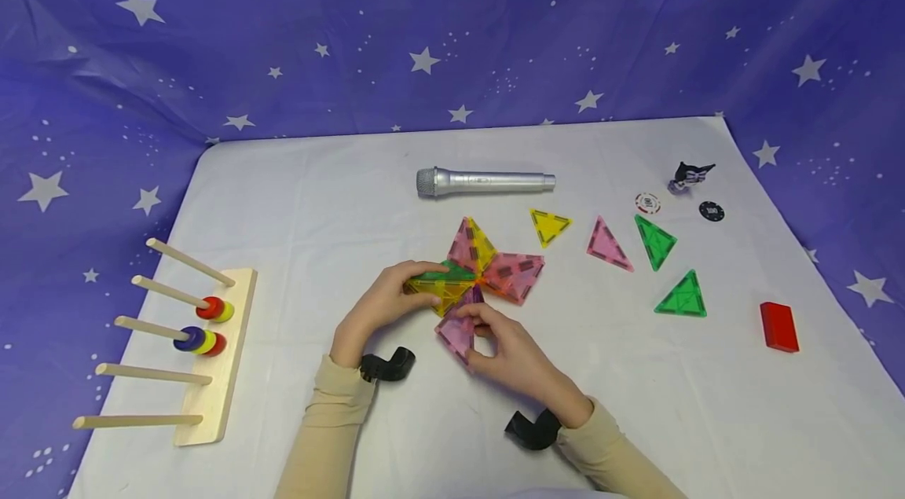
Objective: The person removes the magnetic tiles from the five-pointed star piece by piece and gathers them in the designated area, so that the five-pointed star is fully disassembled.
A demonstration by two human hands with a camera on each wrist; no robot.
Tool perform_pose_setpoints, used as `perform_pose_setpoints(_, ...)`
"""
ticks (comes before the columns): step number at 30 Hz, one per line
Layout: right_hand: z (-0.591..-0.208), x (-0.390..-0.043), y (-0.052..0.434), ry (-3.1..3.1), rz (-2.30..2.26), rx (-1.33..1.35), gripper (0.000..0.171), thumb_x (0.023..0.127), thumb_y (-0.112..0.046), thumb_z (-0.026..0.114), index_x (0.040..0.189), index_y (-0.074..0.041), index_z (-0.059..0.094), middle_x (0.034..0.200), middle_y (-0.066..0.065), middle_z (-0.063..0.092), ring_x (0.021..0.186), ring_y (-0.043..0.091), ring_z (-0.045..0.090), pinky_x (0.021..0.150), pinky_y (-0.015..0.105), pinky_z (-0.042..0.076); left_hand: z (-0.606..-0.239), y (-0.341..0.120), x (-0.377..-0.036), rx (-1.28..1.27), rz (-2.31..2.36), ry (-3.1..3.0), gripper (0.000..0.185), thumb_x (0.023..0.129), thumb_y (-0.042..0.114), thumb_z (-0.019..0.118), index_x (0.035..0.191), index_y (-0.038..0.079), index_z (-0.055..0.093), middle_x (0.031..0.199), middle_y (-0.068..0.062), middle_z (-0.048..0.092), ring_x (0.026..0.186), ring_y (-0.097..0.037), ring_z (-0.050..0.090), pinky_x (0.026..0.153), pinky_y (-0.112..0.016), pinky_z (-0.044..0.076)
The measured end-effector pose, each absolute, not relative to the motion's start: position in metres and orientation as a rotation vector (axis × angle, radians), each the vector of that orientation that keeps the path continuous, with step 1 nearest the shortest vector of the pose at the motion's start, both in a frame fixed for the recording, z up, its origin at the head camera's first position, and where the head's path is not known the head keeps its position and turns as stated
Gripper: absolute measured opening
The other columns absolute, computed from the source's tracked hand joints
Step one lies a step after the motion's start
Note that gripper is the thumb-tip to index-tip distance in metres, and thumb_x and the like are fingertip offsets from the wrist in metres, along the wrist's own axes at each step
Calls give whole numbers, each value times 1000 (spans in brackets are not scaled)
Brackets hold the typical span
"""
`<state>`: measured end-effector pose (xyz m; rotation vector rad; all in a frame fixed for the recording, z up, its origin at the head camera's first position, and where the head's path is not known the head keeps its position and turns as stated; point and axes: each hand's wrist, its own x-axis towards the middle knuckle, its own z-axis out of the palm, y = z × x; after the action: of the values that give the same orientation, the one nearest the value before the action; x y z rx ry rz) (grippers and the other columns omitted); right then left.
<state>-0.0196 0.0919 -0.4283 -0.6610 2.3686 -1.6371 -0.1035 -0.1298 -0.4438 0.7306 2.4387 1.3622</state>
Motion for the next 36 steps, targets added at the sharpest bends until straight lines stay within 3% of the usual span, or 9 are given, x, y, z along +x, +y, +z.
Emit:
perform_pose_setpoints(5, -421, -19, 117, 2419, -1695, -636, 51, 72, 13, 61, 119, -2, 49, 115, 12, 54, 94, 21, 56, 76, 31, 49, -443, -130, -103, 708, 1361, 2422, 41, 79, 24, 70, 119, 20, 60, 117, -1, 58, 102, -16, 53, 88, -37, 40)
perform_pose_setpoints(9, -412, -18, 156, 2436, -1799, -531, 50, 72, 22, 54, 119, 4, 47, 110, 19, 51, 76, 22, 57, 60, 29, 49, -444, -131, -103, 702, 1374, 2406, 42, 79, 27, 70, 120, 20, 60, 118, -1, 57, 102, -16, 53, 89, -38, 40)
perform_pose_setpoints(13, -409, -17, 202, 2486, -1810, -351, 47, 78, 20, 49, 122, 4, 43, 105, 19, 45, 66, 18, 57, 52, 28, 48, -445, -131, -104, 676, 1399, 2384, 42, 79, 28, 70, 120, 20, 60, 118, -2, 57, 101, -17, 53, 89, -38, 40)
perform_pose_setpoints(17, -414, -15, 238, 2554, -1692, -144, 44, 86, 11, 46, 128, 0, 38, 106, 20, 44, 67, 20, 57, 53, 31, 51, -447, -132, -104, 644, 1432, 2359, 43, 79, 26, 70, 120, 18, 60, 119, -4, 57, 100, -19, 54, 88, -40, 39)
perform_pose_setpoints(24, -424, -11, 264, 2648, -1480, -14, 41, 92, -1, 48, 131, -3, 38, 105, 24, 51, 69, 19, 58, 54, 29, 51, -408, -126, -92, 601, 1403, 2358, 40, 81, 12, 69, 119, 5, 59, 118, -12, 57, 100, -24, 54, 87, -39, 40)
perform_pose_setpoints(28, -424, -11, 271, 2735, -1314, 3, 41, 92, -8, 52, 131, -6, 40, 94, 17, 56, 61, 18, 56, 53, 27, 47, -407, -125, -92, 586, 1406, 2353, 40, 80, 12, 69, 119, 5, 59, 119, -12, 56, 101, -25, 53, 88, -40, 39)
perform_pose_setpoints(36, -404, -11, 269, 2919, -811, 192, 39, 92, -24, 51, 125, -4, 47, 91, 17, 59, 72, 27, 56, 55, 35, 46, -408, -125, -93, 576, 1422, 2341, 40, 81, 12, 69, 119, 6, 59, 118, -11, 57, 100, -23, 53, 88, -39, 39)
